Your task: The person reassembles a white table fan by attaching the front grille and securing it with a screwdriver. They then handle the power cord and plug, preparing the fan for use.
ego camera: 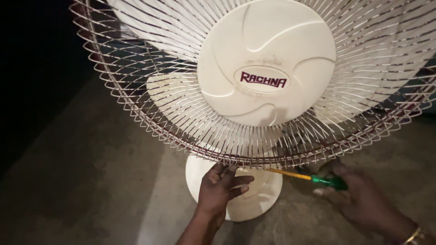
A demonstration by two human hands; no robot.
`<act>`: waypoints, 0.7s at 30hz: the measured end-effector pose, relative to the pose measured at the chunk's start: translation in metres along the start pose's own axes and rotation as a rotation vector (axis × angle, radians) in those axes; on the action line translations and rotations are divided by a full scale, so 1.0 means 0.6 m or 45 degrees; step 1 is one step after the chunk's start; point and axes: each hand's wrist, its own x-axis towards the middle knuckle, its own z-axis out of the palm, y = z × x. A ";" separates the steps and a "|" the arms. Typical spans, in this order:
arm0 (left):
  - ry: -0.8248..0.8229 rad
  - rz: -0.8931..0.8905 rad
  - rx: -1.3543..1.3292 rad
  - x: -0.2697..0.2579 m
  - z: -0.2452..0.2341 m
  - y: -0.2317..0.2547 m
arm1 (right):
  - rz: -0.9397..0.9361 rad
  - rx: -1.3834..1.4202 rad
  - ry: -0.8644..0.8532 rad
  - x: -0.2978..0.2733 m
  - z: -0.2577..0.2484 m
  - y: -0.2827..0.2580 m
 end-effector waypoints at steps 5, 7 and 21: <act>-0.001 -0.004 0.008 0.003 0.002 0.008 | -0.682 0.024 0.632 0.009 0.002 0.018; -0.001 -0.012 -0.002 0.002 0.003 0.006 | -0.932 -0.015 0.815 0.013 0.007 0.026; 0.011 0.023 0.050 0.014 -0.008 -0.002 | -0.640 0.146 0.445 -0.005 -0.015 0.006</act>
